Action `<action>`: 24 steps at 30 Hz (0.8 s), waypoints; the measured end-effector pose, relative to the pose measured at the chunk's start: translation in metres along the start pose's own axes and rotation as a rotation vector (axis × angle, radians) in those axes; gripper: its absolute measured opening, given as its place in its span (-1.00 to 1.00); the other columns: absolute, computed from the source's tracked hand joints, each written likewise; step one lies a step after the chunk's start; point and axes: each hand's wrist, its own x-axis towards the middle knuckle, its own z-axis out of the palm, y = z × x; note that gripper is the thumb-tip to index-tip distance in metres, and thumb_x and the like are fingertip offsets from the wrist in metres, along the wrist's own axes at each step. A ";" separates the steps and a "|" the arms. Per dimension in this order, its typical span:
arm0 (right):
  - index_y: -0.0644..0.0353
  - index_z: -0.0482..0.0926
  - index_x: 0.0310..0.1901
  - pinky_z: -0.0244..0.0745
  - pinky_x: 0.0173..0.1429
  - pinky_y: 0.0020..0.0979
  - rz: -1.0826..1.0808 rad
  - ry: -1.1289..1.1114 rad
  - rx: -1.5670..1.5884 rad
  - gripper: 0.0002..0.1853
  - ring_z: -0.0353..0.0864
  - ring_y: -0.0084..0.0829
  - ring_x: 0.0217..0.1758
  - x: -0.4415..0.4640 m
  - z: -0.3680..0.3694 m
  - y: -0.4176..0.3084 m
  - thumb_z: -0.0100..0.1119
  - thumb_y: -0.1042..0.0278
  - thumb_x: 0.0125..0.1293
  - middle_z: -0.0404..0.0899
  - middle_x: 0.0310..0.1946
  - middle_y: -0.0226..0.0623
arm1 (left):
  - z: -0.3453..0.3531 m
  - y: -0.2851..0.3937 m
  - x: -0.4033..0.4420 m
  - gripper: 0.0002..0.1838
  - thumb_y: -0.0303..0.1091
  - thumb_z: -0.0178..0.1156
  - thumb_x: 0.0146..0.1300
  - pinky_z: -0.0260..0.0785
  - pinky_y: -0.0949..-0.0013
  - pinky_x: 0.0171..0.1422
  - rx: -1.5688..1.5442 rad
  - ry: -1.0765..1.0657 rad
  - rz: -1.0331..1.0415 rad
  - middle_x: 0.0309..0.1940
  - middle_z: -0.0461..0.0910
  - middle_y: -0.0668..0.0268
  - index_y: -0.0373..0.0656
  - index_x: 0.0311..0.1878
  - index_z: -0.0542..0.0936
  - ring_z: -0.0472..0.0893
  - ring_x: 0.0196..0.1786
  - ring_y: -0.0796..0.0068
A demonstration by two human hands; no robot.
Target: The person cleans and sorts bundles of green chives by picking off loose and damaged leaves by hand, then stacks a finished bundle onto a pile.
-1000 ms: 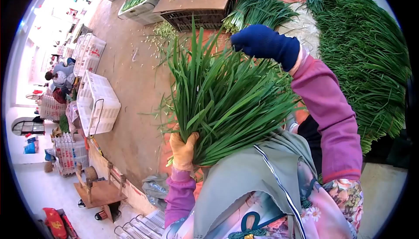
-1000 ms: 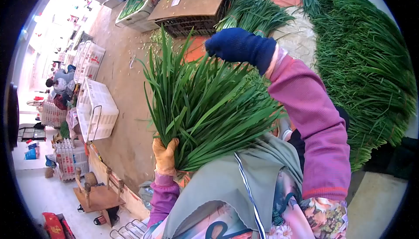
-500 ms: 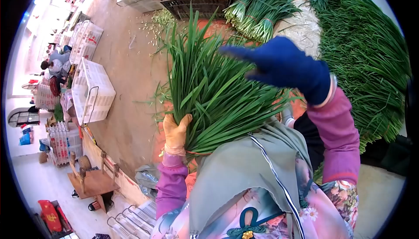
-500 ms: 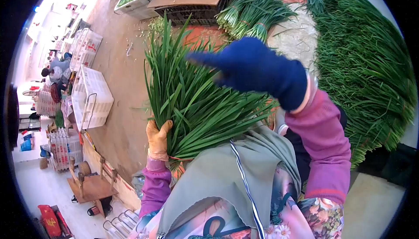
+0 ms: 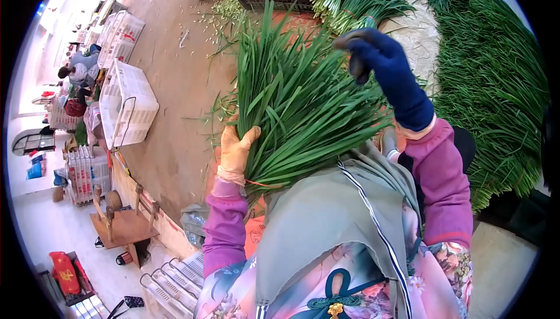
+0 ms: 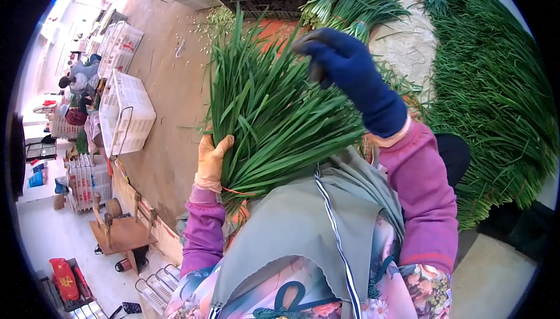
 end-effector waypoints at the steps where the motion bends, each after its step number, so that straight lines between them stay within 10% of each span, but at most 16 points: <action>1: 0.18 0.57 -0.11 0.39 -0.45 -0.63 0.002 -0.001 0.001 -0.79 0.54 -0.63 -0.50 -0.005 -0.005 0.000 0.00 0.34 0.33 0.60 -0.42 -0.46 | -0.004 0.010 -0.003 -0.22 -0.53 0.23 0.05 0.39 0.43 0.04 0.024 -0.026 -0.067 0.01 0.49 0.17 -0.25 0.35 0.12 0.51 -0.10 0.48; 11: 0.24 0.43 0.11 0.42 -0.34 -0.62 0.170 0.434 -0.163 -0.67 0.52 -0.63 -0.31 -0.098 -0.056 0.043 -0.04 0.40 0.34 0.54 -0.22 -0.33 | -0.016 -0.022 -0.066 0.35 -0.62 0.45 -0.42 0.06 0.22 0.41 0.658 -0.166 0.283 0.30 0.19 0.08 -0.13 0.44 -0.24 0.24 0.32 0.26; 18: 0.20 0.45 0.10 0.42 -0.34 -0.61 0.147 0.360 -0.052 -0.68 0.55 -0.64 -0.27 -0.097 -0.037 0.053 0.00 0.42 0.31 0.56 -0.21 -0.38 | -0.065 -0.007 -0.027 -0.17 -0.60 0.22 -0.27 0.31 0.30 0.23 -0.076 -0.254 -0.172 0.07 0.47 0.19 -0.25 0.26 0.27 0.48 0.09 0.32; 24: 0.17 0.49 0.06 0.42 -0.37 -0.63 0.268 0.360 -0.155 -0.70 0.51 -0.69 -0.32 -0.112 -0.044 0.057 -0.01 0.42 0.31 0.56 -0.31 -0.41 | -0.080 0.000 -0.032 -0.35 -0.25 0.19 0.05 0.48 0.33 -0.11 -0.173 -0.148 -0.438 -0.07 0.53 0.22 -0.21 0.24 0.30 0.57 -0.12 0.35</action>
